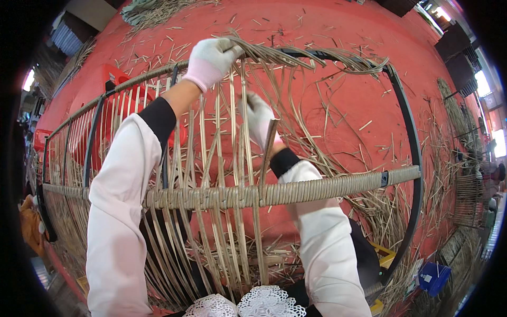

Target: The person weaves thin natural fibers around the vertical ribs of a large basket frame. They repeatedly thread the fiber through the ribs and secure it with a handheld stapler, working along the upper edge of the basket.

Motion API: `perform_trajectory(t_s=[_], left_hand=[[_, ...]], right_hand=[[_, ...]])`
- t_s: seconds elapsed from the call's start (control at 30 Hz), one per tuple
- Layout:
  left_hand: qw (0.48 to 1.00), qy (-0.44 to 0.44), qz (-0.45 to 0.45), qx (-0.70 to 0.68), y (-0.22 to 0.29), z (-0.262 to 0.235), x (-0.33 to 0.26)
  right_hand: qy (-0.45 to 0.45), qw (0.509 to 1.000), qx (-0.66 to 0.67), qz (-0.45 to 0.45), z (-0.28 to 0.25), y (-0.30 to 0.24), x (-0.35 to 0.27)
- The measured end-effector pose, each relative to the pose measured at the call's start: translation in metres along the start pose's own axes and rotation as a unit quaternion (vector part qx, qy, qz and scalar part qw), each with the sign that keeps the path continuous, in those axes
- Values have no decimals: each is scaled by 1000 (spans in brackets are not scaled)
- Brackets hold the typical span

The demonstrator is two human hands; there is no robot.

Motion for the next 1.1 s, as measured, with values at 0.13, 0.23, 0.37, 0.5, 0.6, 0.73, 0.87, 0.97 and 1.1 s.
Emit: perform_trajectory(t_s=[0.13, 0.23, 0.37, 0.5, 0.6, 0.73, 0.87, 0.97, 1.1], left_hand=[[963, -198, -66, -170, -23, 7, 42], [927, -339, -95, -128, -38, 15, 67], [913, -337, -225, -55, -35, 26, 73], [970, -164, 56, 170, -18, 16, 53], [972, -110, 194, -70, -21, -3, 26], [967, -93, 236, -29, -23, 1, 7], [988, -72, 131, -39, -25, 13, 18], [985, -129, 37, -112, -35, 25, 46], [956, -282, 70, -25, -59, 49, 91]], right_hand=[[11, 918, 390, -72, 12, 4, 52], [14, 894, 447, -22, 10, 23, 79], [39, 942, -186, -277, 3, 28, 102], [45, 947, -267, -175, -8, 2, 88], [26, 996, 61, -59, -17, -25, 55], [3, 985, -36, -166, -22, -53, 30], [72, 967, 242, 36, -17, -43, 32], [74, 927, 363, 52, -13, -29, 45], [13, 987, 158, -12, -12, -20, 68]])
Point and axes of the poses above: each hand's wrist, its own x-axis towards the middle knuckle, its own z-axis out of the palm, y = z × x, the point moved 1 cm from there along x, towards the middle knuckle, and after that the axes turned 9 degrees about y, right-handed, at the moved point
